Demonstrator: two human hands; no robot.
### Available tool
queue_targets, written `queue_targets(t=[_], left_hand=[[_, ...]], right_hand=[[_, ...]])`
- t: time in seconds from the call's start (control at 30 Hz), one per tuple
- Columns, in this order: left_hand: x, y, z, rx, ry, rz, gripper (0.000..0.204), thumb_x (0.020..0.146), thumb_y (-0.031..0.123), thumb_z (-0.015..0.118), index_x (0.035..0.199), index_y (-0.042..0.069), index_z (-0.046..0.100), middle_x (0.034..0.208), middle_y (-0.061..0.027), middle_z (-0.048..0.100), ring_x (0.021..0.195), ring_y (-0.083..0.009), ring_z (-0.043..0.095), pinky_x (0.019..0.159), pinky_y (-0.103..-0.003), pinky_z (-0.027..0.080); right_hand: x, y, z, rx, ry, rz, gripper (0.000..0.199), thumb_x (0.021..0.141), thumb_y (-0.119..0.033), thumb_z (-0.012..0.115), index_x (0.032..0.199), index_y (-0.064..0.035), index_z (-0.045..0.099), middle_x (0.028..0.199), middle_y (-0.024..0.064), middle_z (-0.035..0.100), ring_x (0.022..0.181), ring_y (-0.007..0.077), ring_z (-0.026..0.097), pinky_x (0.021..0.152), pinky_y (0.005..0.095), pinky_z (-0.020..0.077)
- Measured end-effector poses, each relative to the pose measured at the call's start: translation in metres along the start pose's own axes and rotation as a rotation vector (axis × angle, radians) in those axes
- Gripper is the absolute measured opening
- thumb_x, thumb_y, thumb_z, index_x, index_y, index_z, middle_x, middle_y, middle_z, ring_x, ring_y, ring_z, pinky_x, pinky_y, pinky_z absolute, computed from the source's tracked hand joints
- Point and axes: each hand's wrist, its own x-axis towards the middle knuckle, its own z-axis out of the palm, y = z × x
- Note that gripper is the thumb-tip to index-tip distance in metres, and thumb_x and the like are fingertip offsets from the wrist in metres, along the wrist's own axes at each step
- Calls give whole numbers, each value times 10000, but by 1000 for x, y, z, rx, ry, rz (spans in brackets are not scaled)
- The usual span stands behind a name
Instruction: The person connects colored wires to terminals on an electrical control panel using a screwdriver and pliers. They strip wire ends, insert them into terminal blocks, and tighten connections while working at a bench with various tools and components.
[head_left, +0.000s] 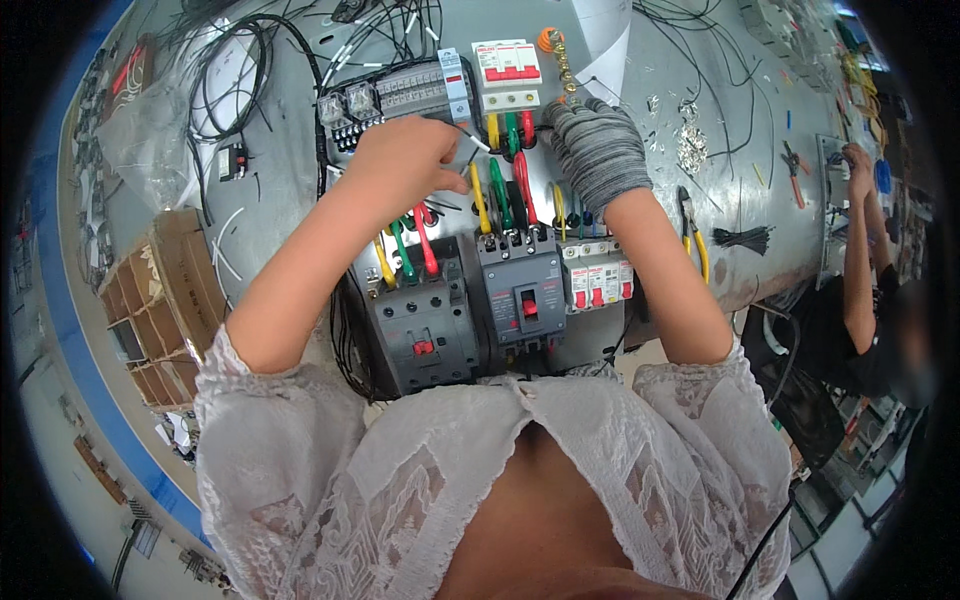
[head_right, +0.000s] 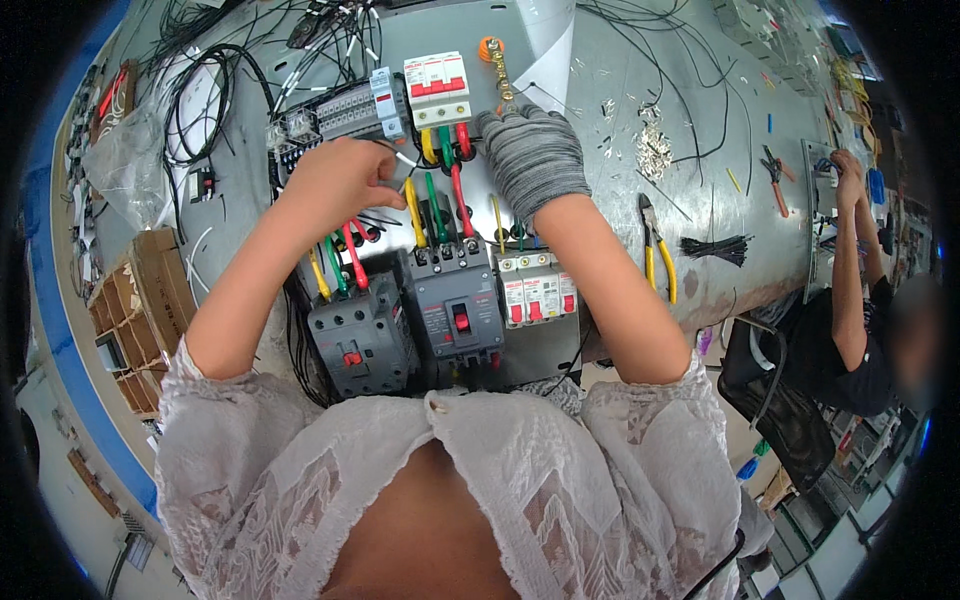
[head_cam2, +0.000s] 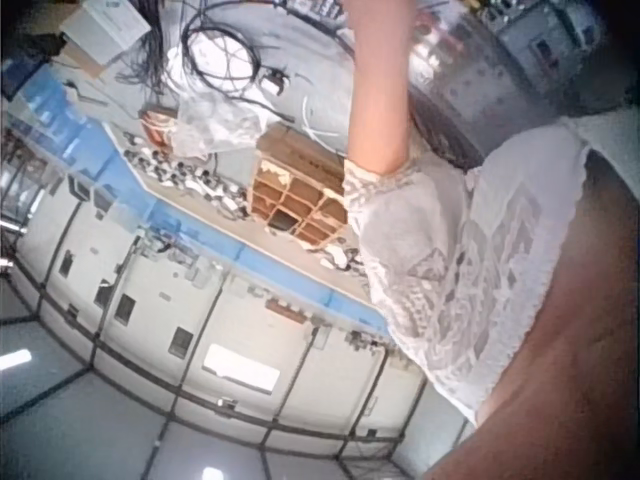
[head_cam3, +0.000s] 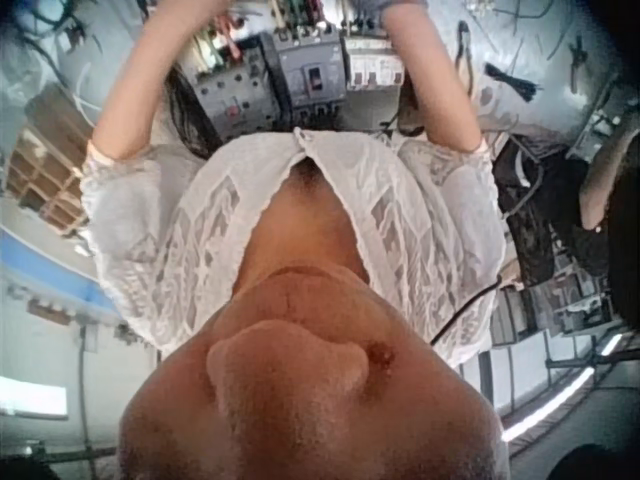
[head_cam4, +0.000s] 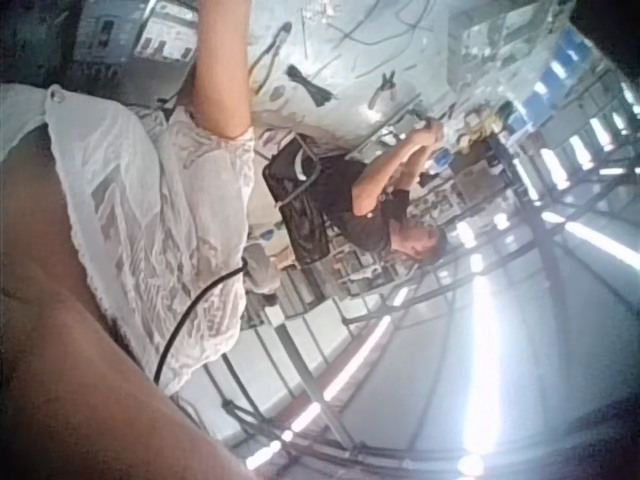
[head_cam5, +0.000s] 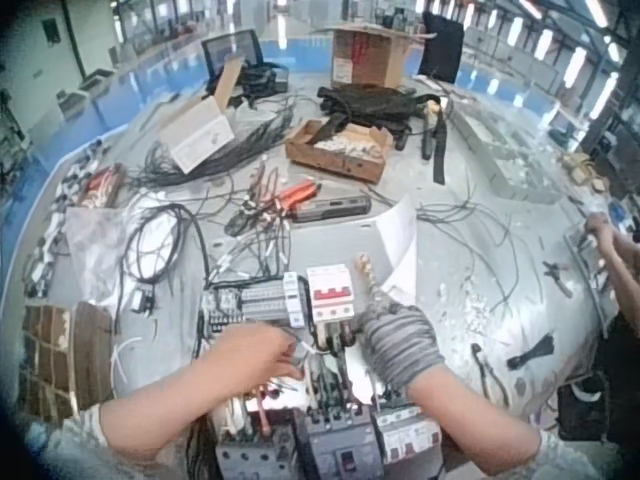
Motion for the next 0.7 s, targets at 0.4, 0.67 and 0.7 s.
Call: queue_targets(t=[0.4, 0.67, 0.7], left_hand=[[-3, -18, 3, -89, 10, 73, 104, 825, 94, 601, 879, 7, 581, 875, -168, 621, 844, -348, 608, 716, -424, 483], [-10, -19, 2, 105, 88, 59, 107, 831, 91, 594, 922, 33, 596, 818, -159, 650, 785, -374, 631, 689, -456, 495], [-10, -18, 1, 133, 66, 32, 108, 834, 101, 594, 924, 41, 600, 816, -159, 652, 787, -371, 634, 689, -457, 496]], right_hand=[[-2, 13, 8, -1, 153, -170, 188, 842, -172, 548, 996, -133, 647, 909, 101, 671, 913, 261, 634, 800, 395, 497], [-3, 14, 16, 67, 217, -149, 122, 831, -183, 586, 915, -112, 638, 838, 108, 645, 811, 283, 621, 716, 413, 504], [-1, 12, 15, 53, 183, -143, 121, 829, -174, 583, 916, -110, 637, 836, 111, 644, 814, 285, 621, 721, 415, 505]])
